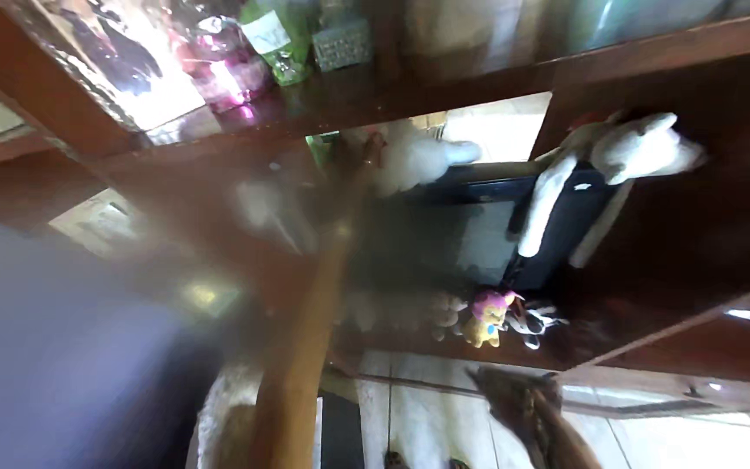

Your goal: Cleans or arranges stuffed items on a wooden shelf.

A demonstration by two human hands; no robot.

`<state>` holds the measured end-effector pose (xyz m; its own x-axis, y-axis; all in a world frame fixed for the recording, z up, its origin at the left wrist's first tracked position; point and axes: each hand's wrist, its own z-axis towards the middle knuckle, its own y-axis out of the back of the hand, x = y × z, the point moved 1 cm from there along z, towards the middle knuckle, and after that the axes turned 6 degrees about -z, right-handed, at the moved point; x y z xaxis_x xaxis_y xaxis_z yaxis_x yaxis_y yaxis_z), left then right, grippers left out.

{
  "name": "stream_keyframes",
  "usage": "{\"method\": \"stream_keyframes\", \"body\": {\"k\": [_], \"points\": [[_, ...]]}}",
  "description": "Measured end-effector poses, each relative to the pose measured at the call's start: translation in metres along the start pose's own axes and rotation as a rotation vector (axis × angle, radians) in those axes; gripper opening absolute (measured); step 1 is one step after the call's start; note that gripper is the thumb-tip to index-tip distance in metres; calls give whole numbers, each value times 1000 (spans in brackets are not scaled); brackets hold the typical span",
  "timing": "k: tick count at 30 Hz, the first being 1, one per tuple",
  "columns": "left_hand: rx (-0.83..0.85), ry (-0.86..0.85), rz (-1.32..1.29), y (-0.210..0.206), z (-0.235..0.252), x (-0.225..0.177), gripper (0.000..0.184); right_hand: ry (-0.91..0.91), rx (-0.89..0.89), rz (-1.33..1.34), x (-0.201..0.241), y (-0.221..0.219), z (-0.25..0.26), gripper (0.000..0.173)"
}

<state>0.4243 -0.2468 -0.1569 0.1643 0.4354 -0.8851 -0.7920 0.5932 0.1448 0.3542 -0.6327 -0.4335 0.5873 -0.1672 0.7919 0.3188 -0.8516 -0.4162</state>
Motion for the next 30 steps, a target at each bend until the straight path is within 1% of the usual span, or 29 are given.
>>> {"method": "stream_keyframes", "body": {"k": [1,3,5,7,9,11,13,14,16,17,19,20,21,22,24,25,27,29,30], "points": [[-8,-14,-10,-2,-2,1,64,127,-17,-60,27,-13,6,38],[15,-39,-54,0,-8,1,61,430,-33,-169,97,-53,17,36],[52,-63,-89,5,-13,2,60,704,-48,-279,169,-109,28,31],[82,-65,-94,9,-15,2,58,934,-72,-341,225,-166,54,27],[108,-48,-83,11,-14,5,58,1075,-105,-439,261,-221,92,35],[122,-5,-38,14,-17,6,62,1117,-134,-633,276,-266,123,40],[157,60,100,22,-31,-7,64,1061,-101,-786,266,-295,140,43],[164,69,136,25,-40,-15,61,1027,-94,-809,256,-300,141,45],[184,39,146,30,-58,-44,59,997,-104,-756,237,-298,118,43],[170,36,151,33,-67,-52,58,972,-85,-721,228,-292,100,40],[128,67,180,42,-93,-51,57,906,-31,-632,214,-284,65,34],[117,61,184,47,-109,-45,60,873,-6,-621,209,-280,51,32],[127,51,188,51,-127,-38,62,880,-7,-653,201,-276,39,31],[146,51,204,52,-147,-30,59,923,-33,-715,190,-273,29,32],[175,183,244,49,-190,-11,46,982,-95,-814,160,-267,14,38],[124,197,245,46,-213,3,47,992,-108,-840,142,-263,7,40],[38,325,191,44,-250,21,53,1060,-112,-872,104,-252,2,40],[-57,423,60,48,-275,36,62,1134,-107,-927,66,-241,2,36],[-99,421,37,50,-283,42,64,1141,-91,-957,52,-234,1,36]]}}
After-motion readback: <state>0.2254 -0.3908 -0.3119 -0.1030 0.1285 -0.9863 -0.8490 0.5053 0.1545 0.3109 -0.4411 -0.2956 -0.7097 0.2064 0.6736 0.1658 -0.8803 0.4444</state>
